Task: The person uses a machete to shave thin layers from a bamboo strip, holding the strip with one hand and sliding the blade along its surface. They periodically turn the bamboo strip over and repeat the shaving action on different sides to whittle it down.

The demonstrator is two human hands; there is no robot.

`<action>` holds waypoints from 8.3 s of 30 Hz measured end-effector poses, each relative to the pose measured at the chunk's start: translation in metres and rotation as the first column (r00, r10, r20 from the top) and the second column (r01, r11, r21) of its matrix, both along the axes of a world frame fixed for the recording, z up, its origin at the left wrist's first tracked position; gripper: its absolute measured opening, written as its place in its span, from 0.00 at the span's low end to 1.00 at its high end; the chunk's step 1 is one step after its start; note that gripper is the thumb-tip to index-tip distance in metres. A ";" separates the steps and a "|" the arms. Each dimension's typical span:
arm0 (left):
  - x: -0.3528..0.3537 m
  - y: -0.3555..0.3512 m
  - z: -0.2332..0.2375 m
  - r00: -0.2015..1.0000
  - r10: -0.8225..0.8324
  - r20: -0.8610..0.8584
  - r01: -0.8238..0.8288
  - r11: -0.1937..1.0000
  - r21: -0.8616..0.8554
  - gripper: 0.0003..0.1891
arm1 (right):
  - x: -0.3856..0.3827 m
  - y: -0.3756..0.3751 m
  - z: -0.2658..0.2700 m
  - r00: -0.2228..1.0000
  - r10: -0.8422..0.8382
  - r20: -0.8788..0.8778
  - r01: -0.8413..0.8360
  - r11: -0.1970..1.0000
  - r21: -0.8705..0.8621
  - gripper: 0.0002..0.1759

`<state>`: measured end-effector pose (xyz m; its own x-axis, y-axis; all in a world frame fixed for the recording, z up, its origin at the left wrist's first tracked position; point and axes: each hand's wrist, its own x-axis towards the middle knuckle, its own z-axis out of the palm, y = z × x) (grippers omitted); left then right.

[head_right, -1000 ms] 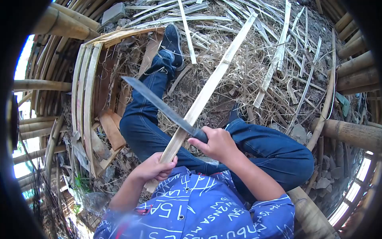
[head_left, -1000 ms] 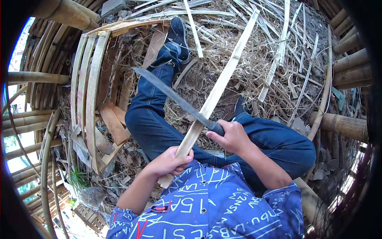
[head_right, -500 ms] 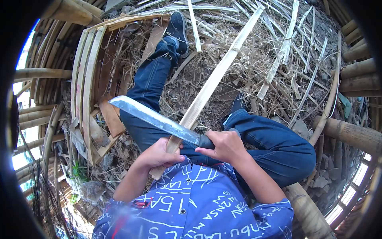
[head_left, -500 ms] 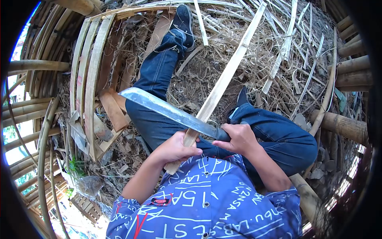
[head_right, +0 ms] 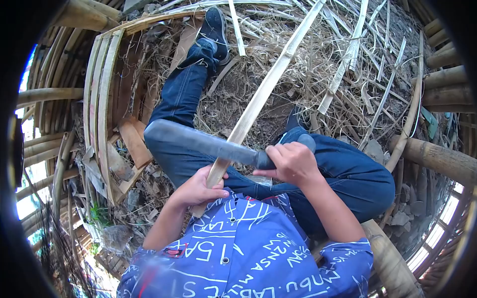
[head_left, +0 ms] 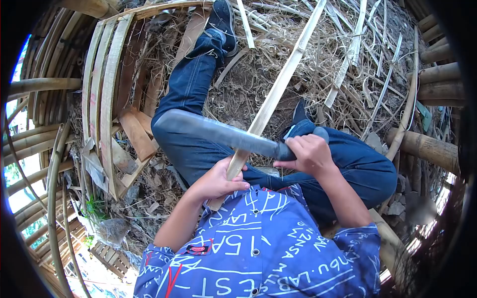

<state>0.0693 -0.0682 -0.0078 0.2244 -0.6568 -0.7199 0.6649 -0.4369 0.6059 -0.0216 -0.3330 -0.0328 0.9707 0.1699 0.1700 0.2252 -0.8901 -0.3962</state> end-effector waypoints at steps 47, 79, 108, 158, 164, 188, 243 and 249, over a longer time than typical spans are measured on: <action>0.000 0.001 -0.010 0.993 0.022 -0.116 -0.030 0.997 -0.066 0.27 | -0.003 -0.006 -0.004 0.996 -0.015 0.086 0.025 0.993 -0.114 0.29; -0.012 -0.016 -0.026 0.995 -0.058 0.076 0.058 0.998 -0.004 0.17 | -0.008 0.044 -0.025 0.982 -0.162 -0.098 0.175 0.976 0.132 0.30; -0.004 -0.008 -0.012 0.983 -0.042 0.179 0.044 0.999 -0.007 0.17 | 0.006 0.042 -0.022 0.940 -0.269 -0.209 0.312 0.927 0.207 0.31; 0.009 -0.029 -0.006 0.894 0.011 0.447 0.038 0.994 -0.100 0.17 | 0.020 -0.007 0.001 0.997 -0.073 -0.023 0.075 0.994 0.075 0.32; 0.004 -0.036 0.017 0.856 0.037 0.515 0.009 0.996 -0.087 0.17 | 0.033 -0.009 0.019 0.994 -0.102 -0.034 0.104 0.993 0.049 0.33; -0.001 -0.043 0.032 0.823 -0.043 0.567 0.097 0.993 -0.067 0.15 | 0.010 -0.017 0.047 0.919 -0.357 -0.166 0.383 0.910 0.162 0.33; -0.034 -0.035 0.036 0.897 -0.231 0.377 0.333 0.914 -0.231 0.10 | -0.070 -0.050 0.110 0.790 -0.613 0.019 0.613 0.790 -0.008 0.37; -0.033 -0.048 0.047 0.755 -0.270 0.597 0.397 0.913 -0.089 0.06 | -0.071 -0.052 0.104 0.803 -0.596 0.020 0.596 0.803 0.000 0.38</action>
<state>0.0359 -0.1160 0.0395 0.2837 -0.8798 -0.3813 0.0130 -0.3940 0.9190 -0.0921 -0.3851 0.0717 0.8779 -0.4399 0.1891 -0.3432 -0.8535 -0.3921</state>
